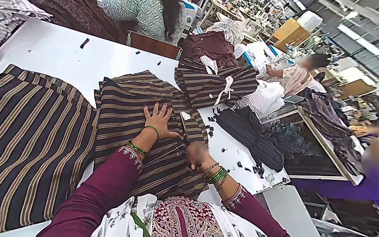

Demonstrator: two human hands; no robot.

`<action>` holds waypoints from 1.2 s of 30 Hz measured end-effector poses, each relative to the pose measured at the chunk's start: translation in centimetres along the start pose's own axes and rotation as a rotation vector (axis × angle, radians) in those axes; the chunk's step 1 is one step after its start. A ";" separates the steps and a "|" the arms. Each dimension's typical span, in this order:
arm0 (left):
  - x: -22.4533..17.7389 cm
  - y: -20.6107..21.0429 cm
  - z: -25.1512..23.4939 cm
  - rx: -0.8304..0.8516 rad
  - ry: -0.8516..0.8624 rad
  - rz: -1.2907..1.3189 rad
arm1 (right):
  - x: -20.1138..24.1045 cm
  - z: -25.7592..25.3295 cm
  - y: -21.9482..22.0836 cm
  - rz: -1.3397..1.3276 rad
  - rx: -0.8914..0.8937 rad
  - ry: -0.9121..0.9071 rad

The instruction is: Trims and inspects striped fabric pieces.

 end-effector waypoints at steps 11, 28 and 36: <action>-2.4 1.3 9.5 0.028 0.152 0.002 | -7.3 9.3 -5.1 -0.088 0.405 -0.099; -3.2 5.9 12.4 -0.081 0.356 -0.041 | -6.4 9.7 -2.7 0.177 0.310 0.099; -2.9 6.4 12.0 -0.084 0.395 -0.016 | -7.4 9.4 -1.4 0.166 0.213 0.018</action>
Point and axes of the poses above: each hand's wrist, its own z-axis away from the middle knuckle, its own y-axis out of the palm, x = y × z, the point moved 1 cm from there along -z, towards the middle knuckle, and after that the axes turned 11 degrees about -z, right-handed, at the moved point
